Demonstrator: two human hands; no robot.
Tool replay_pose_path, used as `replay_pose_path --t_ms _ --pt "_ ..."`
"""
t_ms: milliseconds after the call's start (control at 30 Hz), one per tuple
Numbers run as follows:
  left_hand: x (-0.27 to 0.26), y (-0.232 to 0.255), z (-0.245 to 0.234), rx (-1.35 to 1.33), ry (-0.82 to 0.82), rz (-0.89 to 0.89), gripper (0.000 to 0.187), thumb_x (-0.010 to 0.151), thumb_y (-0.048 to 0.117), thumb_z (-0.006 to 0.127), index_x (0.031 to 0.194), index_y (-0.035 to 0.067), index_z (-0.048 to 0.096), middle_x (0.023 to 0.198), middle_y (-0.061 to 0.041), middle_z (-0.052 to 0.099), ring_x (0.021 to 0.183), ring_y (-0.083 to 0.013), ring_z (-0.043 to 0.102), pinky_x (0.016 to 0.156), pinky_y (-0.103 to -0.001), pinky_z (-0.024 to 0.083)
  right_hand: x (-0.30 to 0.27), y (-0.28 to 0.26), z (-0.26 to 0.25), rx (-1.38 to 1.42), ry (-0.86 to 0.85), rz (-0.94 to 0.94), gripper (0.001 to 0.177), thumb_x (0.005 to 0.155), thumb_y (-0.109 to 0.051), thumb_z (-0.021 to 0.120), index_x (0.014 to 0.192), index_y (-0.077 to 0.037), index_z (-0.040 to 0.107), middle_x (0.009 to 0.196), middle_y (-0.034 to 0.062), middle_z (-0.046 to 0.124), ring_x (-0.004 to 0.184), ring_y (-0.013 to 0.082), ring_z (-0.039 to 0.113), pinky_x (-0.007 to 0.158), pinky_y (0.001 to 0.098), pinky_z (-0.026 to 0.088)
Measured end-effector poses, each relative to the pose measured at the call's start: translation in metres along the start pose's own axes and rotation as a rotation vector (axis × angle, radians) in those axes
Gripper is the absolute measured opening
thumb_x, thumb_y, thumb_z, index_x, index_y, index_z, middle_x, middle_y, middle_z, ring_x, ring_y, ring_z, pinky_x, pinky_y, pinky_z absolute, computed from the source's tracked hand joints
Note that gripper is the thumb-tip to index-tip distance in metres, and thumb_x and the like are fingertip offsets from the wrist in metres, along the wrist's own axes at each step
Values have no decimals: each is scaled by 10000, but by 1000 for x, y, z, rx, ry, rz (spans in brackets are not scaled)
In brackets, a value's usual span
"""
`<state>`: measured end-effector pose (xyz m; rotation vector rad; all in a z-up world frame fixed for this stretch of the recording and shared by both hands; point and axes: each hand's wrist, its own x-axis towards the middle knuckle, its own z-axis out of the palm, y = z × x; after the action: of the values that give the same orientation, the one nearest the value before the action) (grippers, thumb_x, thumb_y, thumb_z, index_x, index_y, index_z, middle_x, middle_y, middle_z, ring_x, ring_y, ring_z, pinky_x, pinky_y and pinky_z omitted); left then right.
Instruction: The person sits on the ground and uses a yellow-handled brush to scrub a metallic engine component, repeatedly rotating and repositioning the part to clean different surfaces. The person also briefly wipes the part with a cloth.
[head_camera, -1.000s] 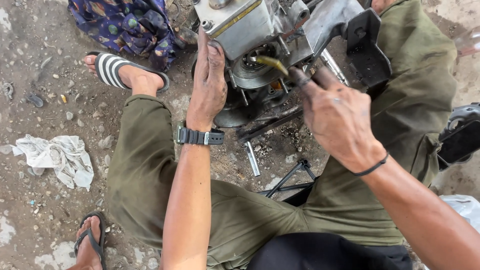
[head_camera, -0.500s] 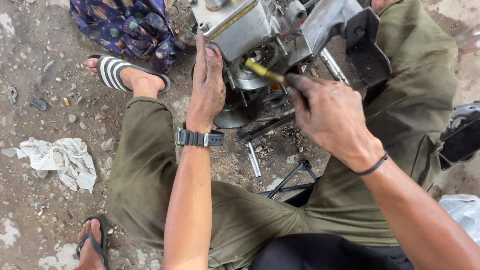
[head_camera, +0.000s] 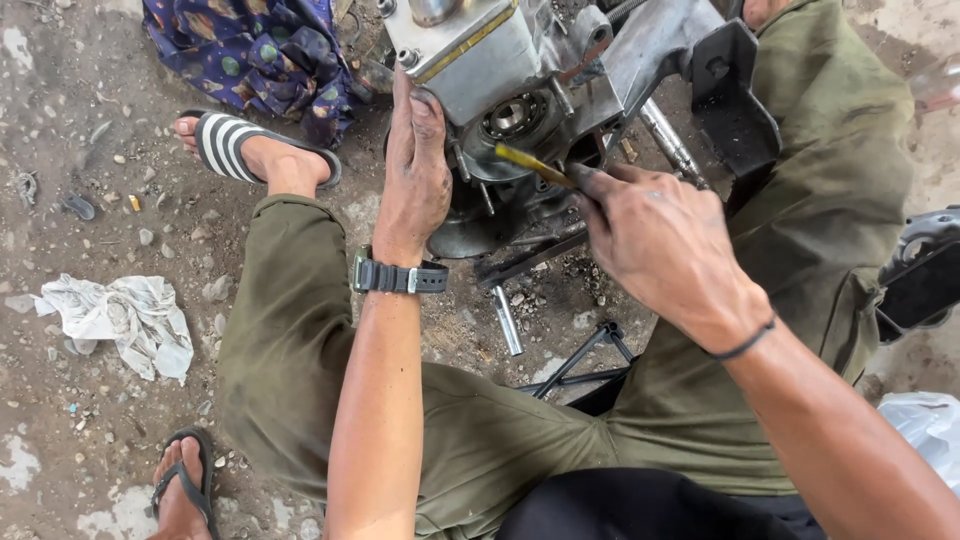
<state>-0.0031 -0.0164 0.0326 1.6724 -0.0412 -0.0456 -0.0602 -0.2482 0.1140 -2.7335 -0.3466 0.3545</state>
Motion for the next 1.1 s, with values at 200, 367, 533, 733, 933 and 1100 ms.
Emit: replay_pose_path --t_ms 200,367,533,733,933,1100 --pt "4 -5 -1 197 20 57 1031 935 783 197 1616 26 30 1718 -228 -4 1617 -327 -10 1321 -469 35 -11 0 -2 -237 -230 -52 442 984 -471 626 1260 -156 483 494 -92 435 381 94 333 336 270 323" --pt "3 -8 -3 192 34 80 961 978 728 231 1617 29 73 1721 -214 71 1617 -318 83 1321 -439 127 15 -20 0 -212 -155 -208 747 861 -2 512 1545 142 247 503 75 545 357 233 532 309 388 442" --pt "3 -8 -3 172 13 66 954 978 724 234 1620 44 45 1722 -221 29 1617 -335 58 1319 -445 105 24 -16 17 -264 -90 -295 619 964 -39 404 1539 106 230 487 29 420 361 178 437 326 346 400" --pt "1 3 -3 154 12 49 997 951 764 239 1622 51 54 1725 -205 29 1622 -327 37 1321 -463 84 -11 -13 -1 -69 -330 -155 381 1014 -414 540 1081 -40 510 819 222 694 800 520 652 677 595 498" --pt "-1 10 -3 153 -58 108 1077 912 836 380 1622 103 34 1560 -148 325 1622 -350 159 1297 -612 150 -31 11 42 18 -335 -271 305 926 5 350 1147 46 556 938 273 682 972 426 648 947 488 500" --pt "2 20 4 57 -122 262 787 1025 701 522 1541 158 281 1516 -174 526 1370 -290 558 1170 -452 509 6 -15 101 308 -177 -127 673 887 271 312 1543 121 307 745 279 639 369 137 401 286 253 359"
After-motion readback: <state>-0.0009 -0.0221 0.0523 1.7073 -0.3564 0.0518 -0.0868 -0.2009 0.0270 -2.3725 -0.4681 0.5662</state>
